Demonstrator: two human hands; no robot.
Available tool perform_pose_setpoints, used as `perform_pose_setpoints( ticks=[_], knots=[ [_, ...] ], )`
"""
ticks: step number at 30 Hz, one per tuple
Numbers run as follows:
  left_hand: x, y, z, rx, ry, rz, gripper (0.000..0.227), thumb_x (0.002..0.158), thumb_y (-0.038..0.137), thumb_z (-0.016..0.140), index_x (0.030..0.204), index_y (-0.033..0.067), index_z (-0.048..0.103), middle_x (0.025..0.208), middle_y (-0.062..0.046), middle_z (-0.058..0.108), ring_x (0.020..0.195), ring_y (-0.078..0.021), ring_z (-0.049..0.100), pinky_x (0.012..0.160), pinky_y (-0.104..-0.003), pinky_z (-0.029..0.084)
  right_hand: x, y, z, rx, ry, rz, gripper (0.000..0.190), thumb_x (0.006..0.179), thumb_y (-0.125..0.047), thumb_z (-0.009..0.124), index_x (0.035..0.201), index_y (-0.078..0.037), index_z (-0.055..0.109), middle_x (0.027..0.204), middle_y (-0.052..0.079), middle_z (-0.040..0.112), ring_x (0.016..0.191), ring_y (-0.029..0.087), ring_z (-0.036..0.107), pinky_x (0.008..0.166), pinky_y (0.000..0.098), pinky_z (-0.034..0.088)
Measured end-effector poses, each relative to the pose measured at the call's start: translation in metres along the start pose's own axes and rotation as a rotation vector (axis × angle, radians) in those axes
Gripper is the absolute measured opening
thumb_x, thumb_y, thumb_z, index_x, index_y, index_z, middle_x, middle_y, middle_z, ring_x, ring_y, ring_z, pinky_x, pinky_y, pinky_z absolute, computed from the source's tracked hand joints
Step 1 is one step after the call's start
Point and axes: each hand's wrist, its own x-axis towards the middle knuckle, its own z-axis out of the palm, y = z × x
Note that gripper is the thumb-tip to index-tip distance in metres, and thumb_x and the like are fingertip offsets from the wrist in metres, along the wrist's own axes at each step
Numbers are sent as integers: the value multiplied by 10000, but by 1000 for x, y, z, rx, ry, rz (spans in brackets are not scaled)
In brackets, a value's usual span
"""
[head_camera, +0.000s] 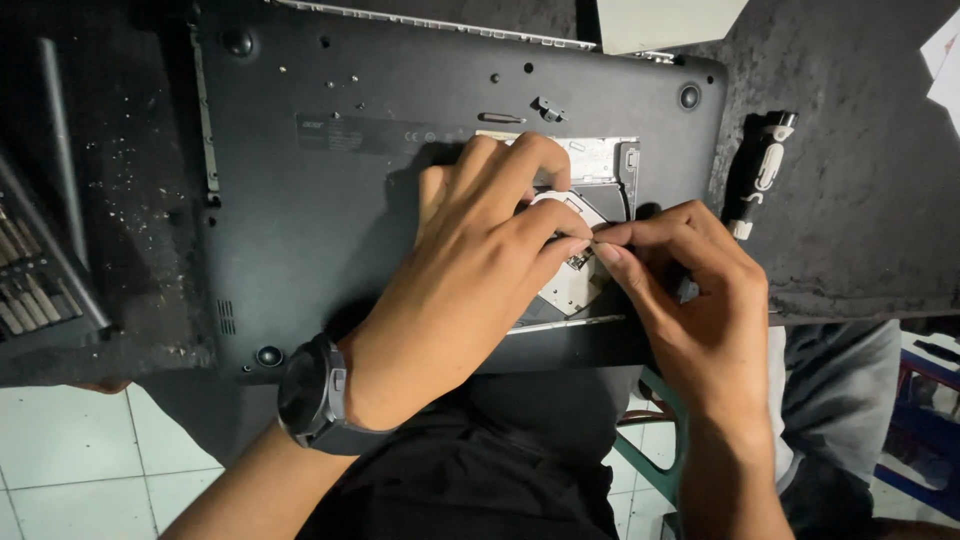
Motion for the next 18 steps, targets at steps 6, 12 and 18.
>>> perform_pose_setpoints(
  ticks=[6,12,18],
  knots=[
    [1,1,-1,7,-6,-9,149,983,175,719,903,65,659,1177,-70,513,1042,-272,469,754,-415,330,-1,1,1,26,3,19,35,1011,-19,729,1038,-36,743,889,39,576,772,99,489,699,218,393],
    [1,1,-1,1,3,-12,161,998,175,692,878,80,642,1154,-58,511,1030,-266,468,736,-416,318,-1,-2,3,-20,11,-19,16,1015,-12,727,1022,-26,729,897,39,595,713,96,474,647,225,402],
    [1,0,-1,1,-10,-1,123,962,197,749,949,112,662,1171,-68,512,1072,-279,477,770,-429,344,-1,-5,2,-6,3,-12,16,1020,-16,713,1030,-26,722,925,53,610,779,117,505,710,234,424]
  ],
)
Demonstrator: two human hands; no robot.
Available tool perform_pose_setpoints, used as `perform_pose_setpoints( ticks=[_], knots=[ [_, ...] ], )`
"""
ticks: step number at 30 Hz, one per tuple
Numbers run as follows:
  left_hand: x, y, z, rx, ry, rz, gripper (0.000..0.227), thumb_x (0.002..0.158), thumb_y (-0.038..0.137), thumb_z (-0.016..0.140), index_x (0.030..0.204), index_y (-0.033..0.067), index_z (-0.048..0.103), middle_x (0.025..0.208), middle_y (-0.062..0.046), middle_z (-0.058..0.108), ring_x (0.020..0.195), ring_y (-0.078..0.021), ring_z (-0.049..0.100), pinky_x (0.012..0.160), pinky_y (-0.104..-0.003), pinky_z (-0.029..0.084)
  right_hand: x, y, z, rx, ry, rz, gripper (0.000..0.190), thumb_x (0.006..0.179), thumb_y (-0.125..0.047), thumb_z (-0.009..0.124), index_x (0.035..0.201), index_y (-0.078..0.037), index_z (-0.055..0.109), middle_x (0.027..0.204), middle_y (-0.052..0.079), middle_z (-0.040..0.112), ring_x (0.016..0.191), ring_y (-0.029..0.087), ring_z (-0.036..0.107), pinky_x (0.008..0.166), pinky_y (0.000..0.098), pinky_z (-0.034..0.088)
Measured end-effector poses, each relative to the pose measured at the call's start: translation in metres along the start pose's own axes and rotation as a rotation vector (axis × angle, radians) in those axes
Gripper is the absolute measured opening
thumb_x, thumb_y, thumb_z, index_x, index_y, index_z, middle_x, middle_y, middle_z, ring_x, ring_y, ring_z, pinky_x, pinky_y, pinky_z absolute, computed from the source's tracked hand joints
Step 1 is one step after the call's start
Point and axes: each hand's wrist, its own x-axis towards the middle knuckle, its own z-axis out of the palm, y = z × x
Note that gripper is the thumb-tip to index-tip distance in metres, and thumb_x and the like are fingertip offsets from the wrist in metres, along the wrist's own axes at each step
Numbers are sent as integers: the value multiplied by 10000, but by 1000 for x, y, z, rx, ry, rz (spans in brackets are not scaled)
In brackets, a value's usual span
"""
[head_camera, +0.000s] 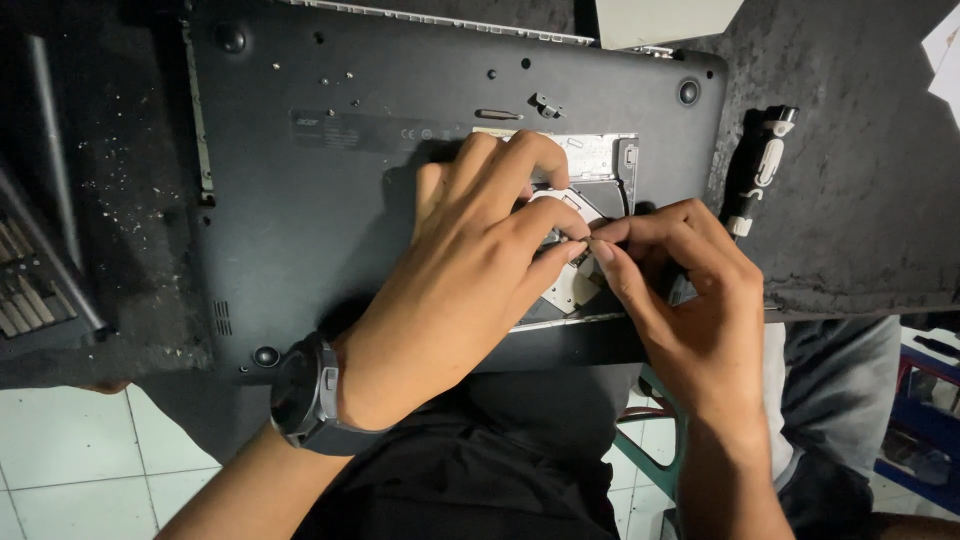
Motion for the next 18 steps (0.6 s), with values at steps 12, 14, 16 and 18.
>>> perform_pose_setpoints(
  ticks=[12,14,16,18],
  knots=[
    [-1,-1,3,27,11,13,134,976,187,731,941,97,637,1188,-76,510,1067,-288,469,769,-434,344,-2,-2,0,-82,14,-50,51,1008,-7,740,1057,-18,730,895,58,576,700,119,504,659,237,446],
    [0,-1,2,21,13,13,119,970,182,741,935,111,653,1176,-72,511,1052,-283,474,761,-430,342,-3,0,1,-99,22,-61,48,1010,-21,743,1056,-25,730,897,61,576,695,123,506,669,240,451],
    [0,-1,-1,14,15,12,105,964,178,750,929,124,668,1165,-69,513,1036,-278,478,752,-426,340,-5,1,1,-116,27,-73,46,1012,-34,745,1055,-31,730,899,63,575,690,126,508,678,242,455],
    [1,-1,-4,-44,29,30,80,968,159,746,974,105,688,1145,-56,505,980,-254,488,819,-424,353,-7,2,3,-169,62,-128,76,1003,18,768,1057,-8,721,913,88,584,685,142,533,662,262,473]
  ],
)
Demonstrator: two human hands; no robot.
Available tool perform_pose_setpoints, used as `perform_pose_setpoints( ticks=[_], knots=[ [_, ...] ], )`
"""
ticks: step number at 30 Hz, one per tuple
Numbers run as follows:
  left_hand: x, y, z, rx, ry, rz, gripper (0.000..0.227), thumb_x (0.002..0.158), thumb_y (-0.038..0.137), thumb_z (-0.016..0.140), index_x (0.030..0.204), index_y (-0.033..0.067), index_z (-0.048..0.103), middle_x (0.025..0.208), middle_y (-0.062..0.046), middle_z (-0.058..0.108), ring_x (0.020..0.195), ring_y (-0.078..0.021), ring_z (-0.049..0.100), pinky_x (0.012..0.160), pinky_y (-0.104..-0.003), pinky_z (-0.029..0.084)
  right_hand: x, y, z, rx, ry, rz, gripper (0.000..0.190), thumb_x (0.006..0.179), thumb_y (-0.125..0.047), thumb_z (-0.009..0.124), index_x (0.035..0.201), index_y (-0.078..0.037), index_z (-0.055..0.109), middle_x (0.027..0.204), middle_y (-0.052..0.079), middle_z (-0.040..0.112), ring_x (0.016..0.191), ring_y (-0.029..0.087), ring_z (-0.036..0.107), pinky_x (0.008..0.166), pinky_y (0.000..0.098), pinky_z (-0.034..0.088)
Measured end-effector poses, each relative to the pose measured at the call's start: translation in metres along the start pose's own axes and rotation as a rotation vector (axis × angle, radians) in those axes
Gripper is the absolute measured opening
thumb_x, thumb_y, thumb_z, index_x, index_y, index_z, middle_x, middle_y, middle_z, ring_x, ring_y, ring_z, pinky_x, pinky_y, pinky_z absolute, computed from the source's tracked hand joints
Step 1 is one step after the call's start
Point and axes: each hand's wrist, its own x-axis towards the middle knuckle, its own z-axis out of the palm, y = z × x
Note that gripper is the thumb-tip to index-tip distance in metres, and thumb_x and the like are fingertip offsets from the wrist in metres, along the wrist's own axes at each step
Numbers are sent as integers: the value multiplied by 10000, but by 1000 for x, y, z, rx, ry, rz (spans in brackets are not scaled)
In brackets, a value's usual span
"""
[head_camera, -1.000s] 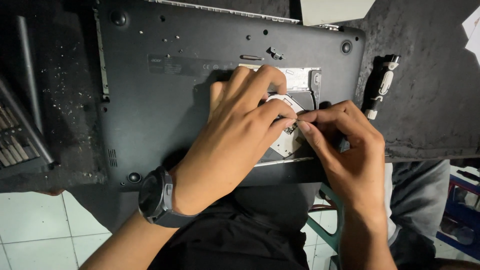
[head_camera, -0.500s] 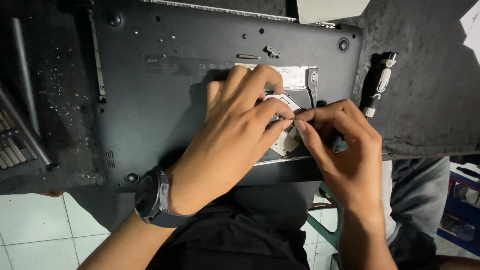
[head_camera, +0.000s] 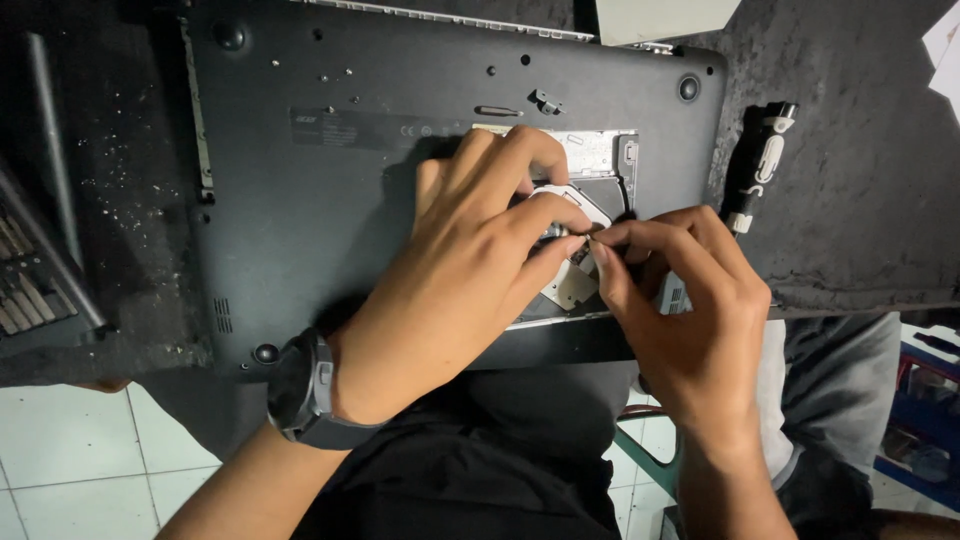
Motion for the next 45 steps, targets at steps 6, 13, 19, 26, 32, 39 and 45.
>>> perform_pose_setpoints(
  ticks=[6,13,19,26,32,39,45],
  knots=[
    [-1,-2,-2,-41,7,-10,104,976,103,724,1017,42,651,1098,-63,480,1010,-254,501,824,-409,359,-8,5,8,-126,65,-89,105,997,71,775,1034,-15,728,920,86,621,740,162,563,747,286,502],
    [-2,-2,2,-20,28,-13,56,962,67,701,1006,70,667,1078,-60,478,998,-251,485,822,-429,358,-13,7,11,-280,100,-227,141,986,83,790,1035,-34,728,950,74,677,799,198,601,795,341,454],
    [-2,-2,1,-13,37,-8,33,979,72,682,999,64,658,1081,-60,487,1010,-254,478,800,-414,344,-13,7,11,-332,82,-288,124,996,67,779,1048,-25,715,956,82,681,805,221,605,752,358,450],
    [-3,-2,3,-33,35,-15,16,990,50,650,994,65,653,1081,-65,473,1032,-252,474,817,-426,353,-11,2,7,-345,52,-322,114,1009,86,772,1040,-12,722,998,118,684,811,228,630,740,355,478],
    [-3,-2,4,-29,44,-18,31,975,43,664,975,68,644,1089,-69,477,1035,-253,478,818,-429,356,-11,-1,6,-336,30,-340,96,1012,91,766,1045,12,721,989,142,683,810,242,638,739,348,506],
    [-3,-2,4,-43,44,-25,53,968,27,662,952,67,631,1093,-68,471,1040,-246,472,828,-426,354,-13,-2,1,-376,1,-429,79,1028,80,760,1098,49,742,985,162,703,795,253,664,740,346,537],
    [-3,-3,4,-45,46,-16,25,975,57,660,965,72,642,1085,-69,472,1050,-249,475,834,-420,348,-19,3,2,-366,2,-388,114,1048,65,736,1146,9,755,1004,132,699,842,224,674,766,311,524]
  ],
)
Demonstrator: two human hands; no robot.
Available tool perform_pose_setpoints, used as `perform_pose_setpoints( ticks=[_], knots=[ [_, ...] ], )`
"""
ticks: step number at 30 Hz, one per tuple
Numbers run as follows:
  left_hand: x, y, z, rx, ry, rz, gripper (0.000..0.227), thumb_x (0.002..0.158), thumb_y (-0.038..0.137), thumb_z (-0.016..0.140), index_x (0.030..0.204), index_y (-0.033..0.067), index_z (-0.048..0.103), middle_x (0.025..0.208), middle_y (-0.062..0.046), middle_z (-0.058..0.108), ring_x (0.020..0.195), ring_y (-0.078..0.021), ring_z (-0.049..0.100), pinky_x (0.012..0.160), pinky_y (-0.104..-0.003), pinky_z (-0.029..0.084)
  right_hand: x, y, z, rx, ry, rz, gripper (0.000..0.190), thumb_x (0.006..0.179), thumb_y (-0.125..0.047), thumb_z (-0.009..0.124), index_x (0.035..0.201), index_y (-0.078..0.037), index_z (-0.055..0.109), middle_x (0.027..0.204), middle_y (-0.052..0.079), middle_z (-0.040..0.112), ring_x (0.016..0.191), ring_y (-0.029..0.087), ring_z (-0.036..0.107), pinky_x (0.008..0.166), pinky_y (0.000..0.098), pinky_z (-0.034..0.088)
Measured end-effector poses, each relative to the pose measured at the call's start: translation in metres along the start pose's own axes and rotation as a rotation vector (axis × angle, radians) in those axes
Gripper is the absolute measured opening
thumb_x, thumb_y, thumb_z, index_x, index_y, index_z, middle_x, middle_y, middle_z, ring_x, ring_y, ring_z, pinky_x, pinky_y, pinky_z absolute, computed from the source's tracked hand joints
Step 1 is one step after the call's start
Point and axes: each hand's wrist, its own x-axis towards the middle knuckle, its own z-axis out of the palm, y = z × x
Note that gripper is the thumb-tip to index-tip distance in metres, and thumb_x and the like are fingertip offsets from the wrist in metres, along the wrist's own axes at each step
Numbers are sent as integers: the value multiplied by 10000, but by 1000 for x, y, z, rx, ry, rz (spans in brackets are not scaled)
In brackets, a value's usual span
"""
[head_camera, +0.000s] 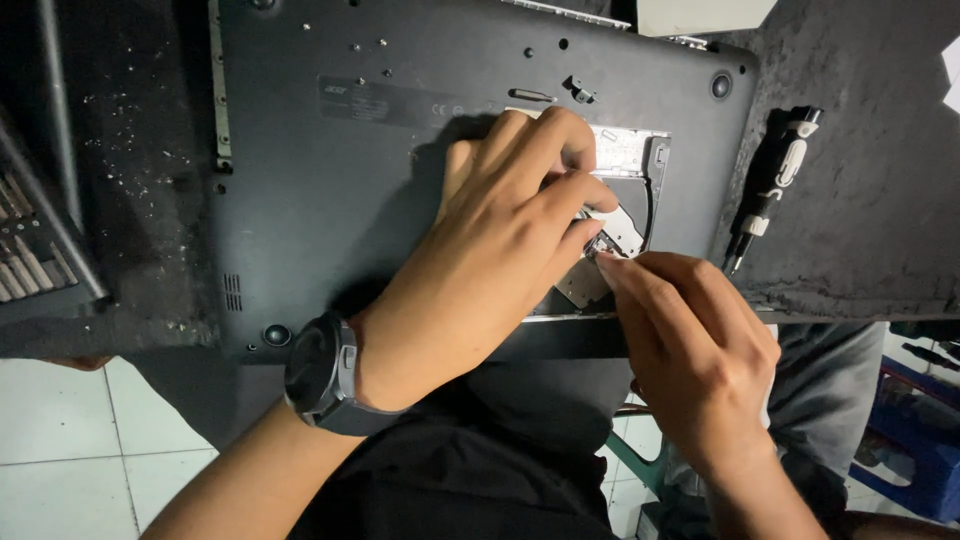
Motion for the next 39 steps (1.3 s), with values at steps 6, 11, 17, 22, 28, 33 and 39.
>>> perform_pose_setpoints(
  ticks=[6,11,17,22,28,33,39],
  knots=[
    [0,0,-1,14,1,7,35,994,50,639,972,76,648,1081,-63,473,1042,-249,477,841,-427,352,4,0,-3,63,14,54,88,1043,78,747,1111,22,751,1042,141,707,886,207,689,781,306,544],
    [1,-1,0,29,4,15,43,975,72,698,974,78,656,1078,-63,477,1030,-255,479,832,-430,357,8,7,-5,121,-20,84,123,1042,71,738,1149,12,755,1055,143,685,879,207,670,777,306,523],
    [2,2,-7,47,-42,29,211,946,58,733,1013,81,534,1102,-62,491,1012,-250,486,816,-396,350,8,15,-4,150,-98,101,199,1052,0,718,1227,-89,751,1127,107,652,816,176,633,654,303,463],
    [2,8,-13,73,-82,41,220,946,26,733,1005,66,524,1096,-82,506,996,-265,489,787,-402,348,10,20,-3,233,-94,84,181,1032,-5,705,1207,-41,735,1097,125,627,852,202,629,704,313,485],
    [-13,28,-22,44,-39,6,201,961,58,738,1048,54,557,1164,-102,500,1076,-287,545,914,-431,408,7,24,-2,236,-48,62,158,1041,-31,685,1173,-69,761,1075,105,644,904,206,660,748,313,508],
    [-45,36,-15,282,-87,-133,402,857,306,855,1141,145,620,1336,-107,485,1116,-298,521,903,-505,374,12,29,-7,273,-96,144,239,1045,-38,642,1268,-72,722,1214,132,605,997,248,643,788,371,509],
    [-49,43,-30,330,-52,-147,305,890,217,804,1134,178,626,1374,-93,459,1177,-316,510,902,-520,374,12,25,-7,179,-65,42,355,983,-155,746,1326,-92,679,1338,113,661,955,292,567,868,401,425]
  ],
)
